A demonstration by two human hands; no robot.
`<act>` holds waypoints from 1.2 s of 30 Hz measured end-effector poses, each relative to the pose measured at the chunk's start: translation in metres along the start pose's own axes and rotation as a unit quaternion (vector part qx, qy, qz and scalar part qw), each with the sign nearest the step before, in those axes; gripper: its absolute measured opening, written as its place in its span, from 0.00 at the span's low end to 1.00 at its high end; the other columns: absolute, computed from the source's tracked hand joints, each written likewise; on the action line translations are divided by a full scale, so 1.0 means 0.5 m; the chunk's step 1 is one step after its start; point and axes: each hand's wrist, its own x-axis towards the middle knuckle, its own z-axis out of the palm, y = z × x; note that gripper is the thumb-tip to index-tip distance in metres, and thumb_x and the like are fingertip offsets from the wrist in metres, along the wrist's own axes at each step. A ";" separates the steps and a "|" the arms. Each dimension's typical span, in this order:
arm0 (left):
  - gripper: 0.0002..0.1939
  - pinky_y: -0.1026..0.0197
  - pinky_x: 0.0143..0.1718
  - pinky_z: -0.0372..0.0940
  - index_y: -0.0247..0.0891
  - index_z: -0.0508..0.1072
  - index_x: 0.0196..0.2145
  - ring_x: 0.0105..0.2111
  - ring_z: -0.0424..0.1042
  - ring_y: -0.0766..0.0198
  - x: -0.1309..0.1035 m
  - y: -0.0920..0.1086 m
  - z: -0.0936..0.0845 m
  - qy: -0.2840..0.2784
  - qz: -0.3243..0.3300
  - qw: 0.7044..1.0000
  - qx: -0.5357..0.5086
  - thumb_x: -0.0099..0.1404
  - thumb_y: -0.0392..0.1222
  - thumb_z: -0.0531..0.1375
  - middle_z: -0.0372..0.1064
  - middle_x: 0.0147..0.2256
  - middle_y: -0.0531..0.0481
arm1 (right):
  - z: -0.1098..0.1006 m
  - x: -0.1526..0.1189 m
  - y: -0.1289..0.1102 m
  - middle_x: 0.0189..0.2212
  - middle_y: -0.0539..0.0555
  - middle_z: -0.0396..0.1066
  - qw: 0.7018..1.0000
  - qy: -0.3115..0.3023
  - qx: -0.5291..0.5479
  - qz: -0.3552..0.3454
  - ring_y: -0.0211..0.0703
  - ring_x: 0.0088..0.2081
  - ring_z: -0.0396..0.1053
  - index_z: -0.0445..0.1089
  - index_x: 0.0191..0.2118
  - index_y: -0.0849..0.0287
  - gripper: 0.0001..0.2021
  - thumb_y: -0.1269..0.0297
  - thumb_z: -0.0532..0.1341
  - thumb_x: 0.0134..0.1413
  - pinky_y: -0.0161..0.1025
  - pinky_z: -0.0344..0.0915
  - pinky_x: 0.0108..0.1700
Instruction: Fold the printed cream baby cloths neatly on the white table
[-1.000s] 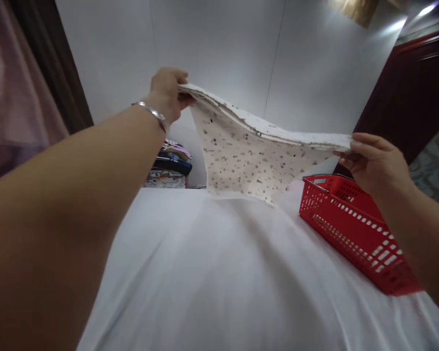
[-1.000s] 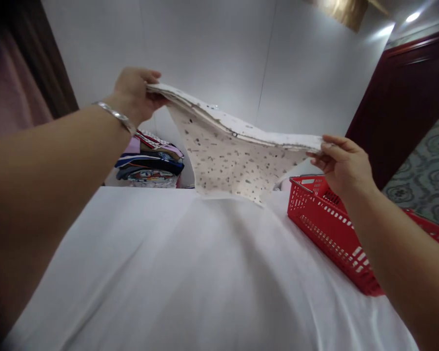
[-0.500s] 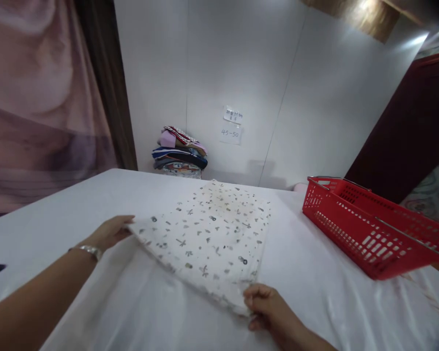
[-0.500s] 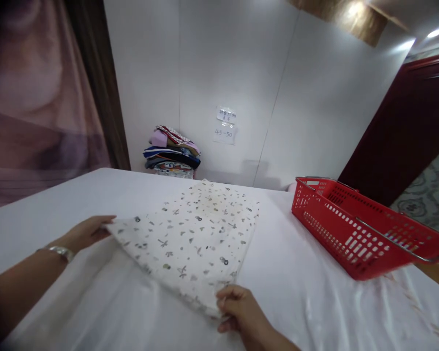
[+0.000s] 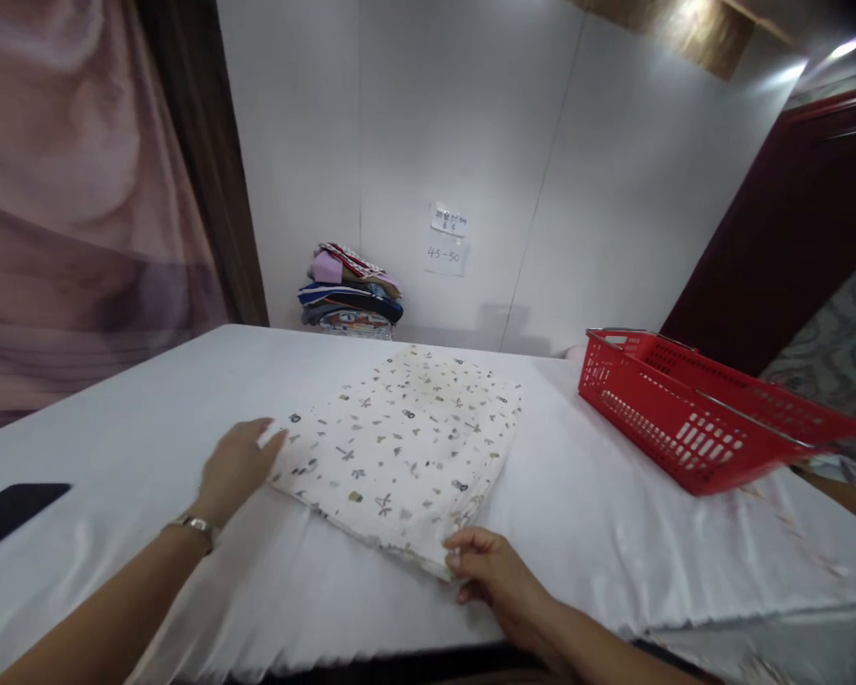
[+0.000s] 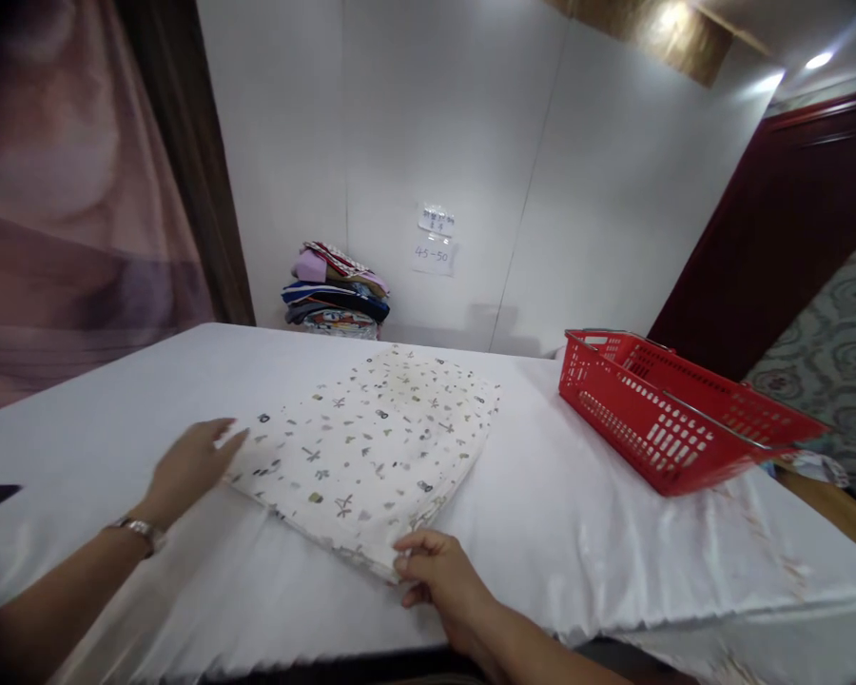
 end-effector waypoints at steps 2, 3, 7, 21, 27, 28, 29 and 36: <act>0.25 0.54 0.40 0.68 0.37 0.68 0.49 0.42 0.71 0.54 -0.076 0.083 0.014 -0.060 0.129 0.987 -0.073 0.65 0.57 0.49 0.70 0.45 0.43 | 0.010 -0.005 -0.022 0.20 0.46 0.65 1.000 0.007 -0.011 -0.026 0.35 0.25 0.63 0.75 0.30 0.58 0.14 0.63 0.70 0.30 0.30 0.54 0.22; 0.23 0.54 0.42 0.68 0.41 0.68 0.49 0.43 0.70 0.54 -0.117 0.122 0.023 -0.076 0.216 0.969 -0.092 0.63 0.58 0.52 0.70 0.46 0.45 | 0.015 -0.007 -0.033 0.20 0.46 0.65 0.999 0.007 -0.017 -0.036 0.34 0.25 0.62 0.74 0.31 0.59 0.14 0.63 0.70 0.31 0.29 0.51 0.21; 0.24 0.50 0.50 0.64 0.43 0.66 0.52 0.48 0.68 0.53 -0.252 0.234 0.063 -0.051 0.425 0.898 -0.101 0.59 0.48 0.60 0.69 0.48 0.44 | 0.036 -0.013 -0.061 0.17 0.45 0.63 0.998 -0.007 -0.021 -0.065 0.30 0.21 0.57 0.74 0.34 0.60 0.15 0.62 0.69 0.35 0.30 0.43 0.20; 0.17 0.56 0.39 0.69 0.41 0.69 0.44 0.38 0.72 0.58 -0.286 0.270 0.111 -0.073 0.398 0.910 -0.092 0.57 0.31 0.52 0.73 0.39 0.48 | 0.000 -0.020 -0.046 0.29 0.50 0.73 0.990 -0.134 0.014 -0.030 0.39 0.22 0.72 0.63 0.57 0.58 0.34 0.57 0.68 0.42 0.28 0.52 0.16; 0.22 0.53 0.34 0.71 0.46 0.69 0.45 0.36 0.73 0.54 -0.279 0.266 0.120 -0.130 0.408 0.897 -0.111 0.53 0.31 0.52 0.73 0.36 0.48 | -0.015 -0.008 -0.039 0.28 0.50 0.73 0.988 -0.151 -0.030 -0.015 0.41 0.24 0.74 0.51 0.64 0.54 0.40 0.56 0.66 0.46 0.28 0.56 0.16; 0.21 0.53 0.33 0.71 0.46 0.69 0.44 0.34 0.73 0.54 -0.278 0.268 0.117 -0.137 0.413 0.893 -0.117 0.54 0.31 0.51 0.73 0.35 0.48 | -0.018 -0.008 -0.039 0.29 0.50 0.74 0.987 -0.155 -0.045 -0.014 0.40 0.24 0.74 0.51 0.63 0.55 0.39 0.55 0.66 0.46 0.28 0.56 0.16; 0.20 0.53 0.31 0.71 0.47 0.70 0.42 0.33 0.73 0.54 -0.277 0.270 0.112 -0.142 0.420 0.888 -0.120 0.54 0.31 0.50 0.73 0.33 0.48 | -0.021 -0.007 -0.039 0.29 0.51 0.74 0.985 -0.159 -0.060 -0.013 0.40 0.23 0.73 0.52 0.63 0.55 0.39 0.55 0.66 0.46 0.28 0.56 0.16; 0.26 0.60 0.25 0.70 0.60 0.69 0.45 0.28 0.73 0.58 -0.260 0.245 0.026 -0.116 0.430 0.877 -0.179 0.56 0.32 0.48 0.73 0.30 0.54 | -0.123 0.048 -0.090 0.29 0.51 0.74 0.980 -0.053 -0.179 -0.076 0.36 0.21 0.69 0.67 0.48 0.59 0.23 0.57 0.65 0.45 0.29 0.57 0.18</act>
